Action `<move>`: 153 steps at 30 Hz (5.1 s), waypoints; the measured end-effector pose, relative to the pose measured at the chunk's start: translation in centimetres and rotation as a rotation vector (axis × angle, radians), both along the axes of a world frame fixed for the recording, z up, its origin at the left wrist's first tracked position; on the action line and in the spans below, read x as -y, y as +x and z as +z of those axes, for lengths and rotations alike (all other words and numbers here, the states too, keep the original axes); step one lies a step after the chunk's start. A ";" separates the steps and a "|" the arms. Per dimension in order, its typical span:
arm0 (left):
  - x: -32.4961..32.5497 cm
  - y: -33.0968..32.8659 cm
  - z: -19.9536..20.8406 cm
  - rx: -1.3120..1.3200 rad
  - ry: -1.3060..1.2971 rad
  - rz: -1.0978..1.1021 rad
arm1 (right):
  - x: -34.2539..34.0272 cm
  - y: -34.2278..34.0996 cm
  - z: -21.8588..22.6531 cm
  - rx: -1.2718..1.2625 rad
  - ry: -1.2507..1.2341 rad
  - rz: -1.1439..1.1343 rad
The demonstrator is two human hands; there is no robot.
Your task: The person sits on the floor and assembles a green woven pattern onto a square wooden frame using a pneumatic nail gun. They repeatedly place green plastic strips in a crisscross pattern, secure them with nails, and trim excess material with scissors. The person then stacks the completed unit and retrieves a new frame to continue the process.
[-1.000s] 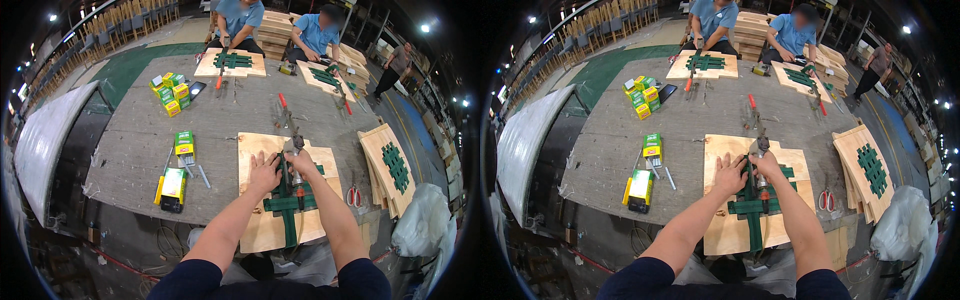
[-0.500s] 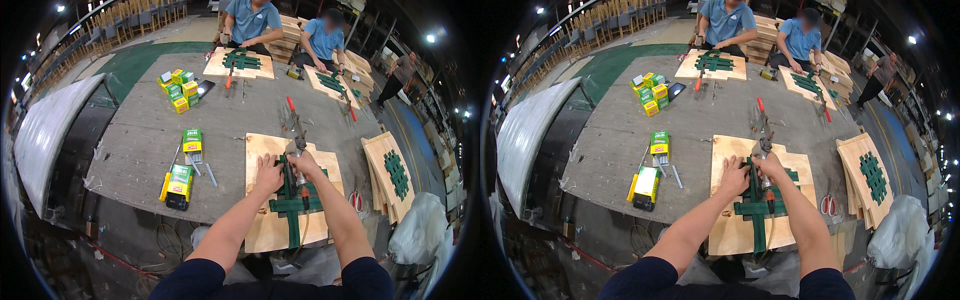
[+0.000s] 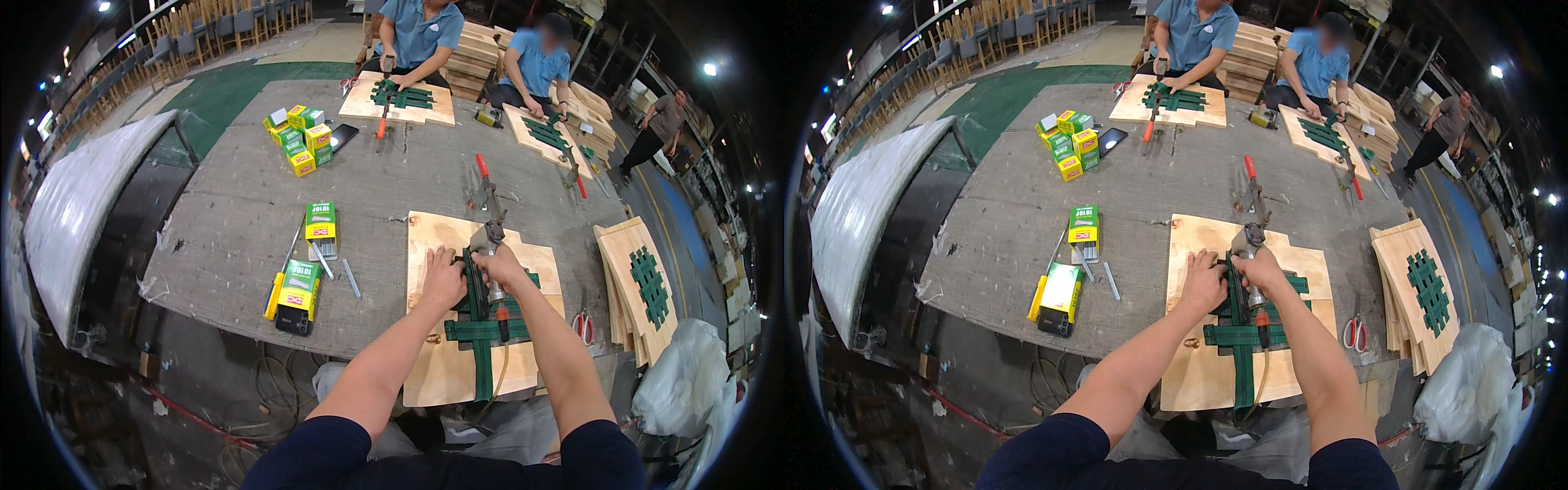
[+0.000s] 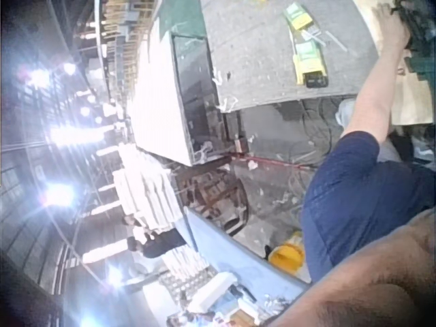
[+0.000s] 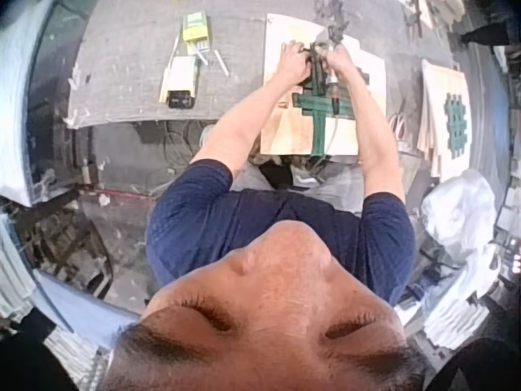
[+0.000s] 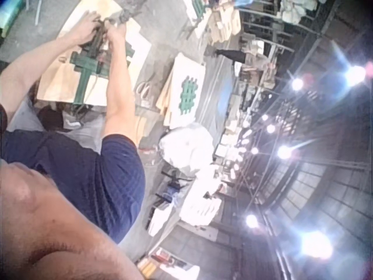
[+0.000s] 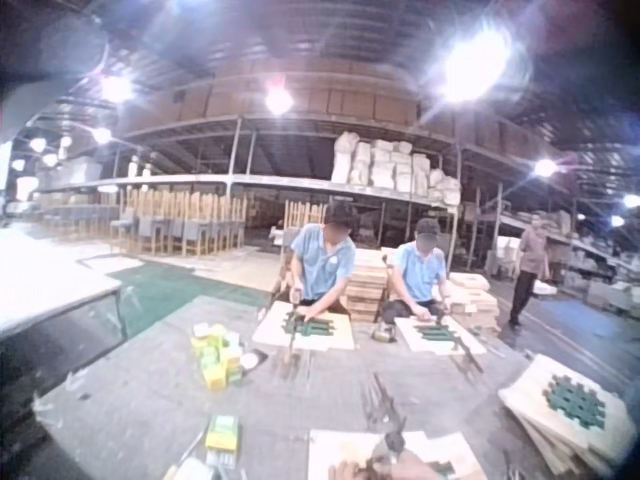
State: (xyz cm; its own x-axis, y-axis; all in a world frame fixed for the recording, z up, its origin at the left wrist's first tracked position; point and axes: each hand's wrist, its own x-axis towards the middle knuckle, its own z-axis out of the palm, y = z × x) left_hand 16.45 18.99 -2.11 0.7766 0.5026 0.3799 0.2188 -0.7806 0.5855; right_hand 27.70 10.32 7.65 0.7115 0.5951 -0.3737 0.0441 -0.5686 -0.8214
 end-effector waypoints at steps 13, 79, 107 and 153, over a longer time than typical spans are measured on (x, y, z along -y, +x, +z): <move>6.6 -9.9 1.9 0.362 -1.037 -0.278 | 2.4 1.6 -0.9 0.083 -0.013 -0.041; 18.6 -18.4 1.0 -0.202 0.655 -0.461 | 26.8 -25.2 -9.8 -0.046 0.227 -0.170; 22.7 -21.7 -4.8 -0.312 -0.660 -0.139 | 25.4 -21.0 -21.3 -0.203 0.320 0.047; 17.3 -14.5 -9.7 -0.165 -0.579 -0.410 | 23.1 -11.8 1.3 -0.091 0.167 -0.306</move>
State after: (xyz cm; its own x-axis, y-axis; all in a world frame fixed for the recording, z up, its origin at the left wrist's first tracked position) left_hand 1.95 1.72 -11.82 0.9699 0.2436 0.0028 0.0963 -0.3938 0.9141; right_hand 15.93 -12.77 8.96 0.8344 0.4174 -0.3598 -0.1857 -0.4018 -0.8967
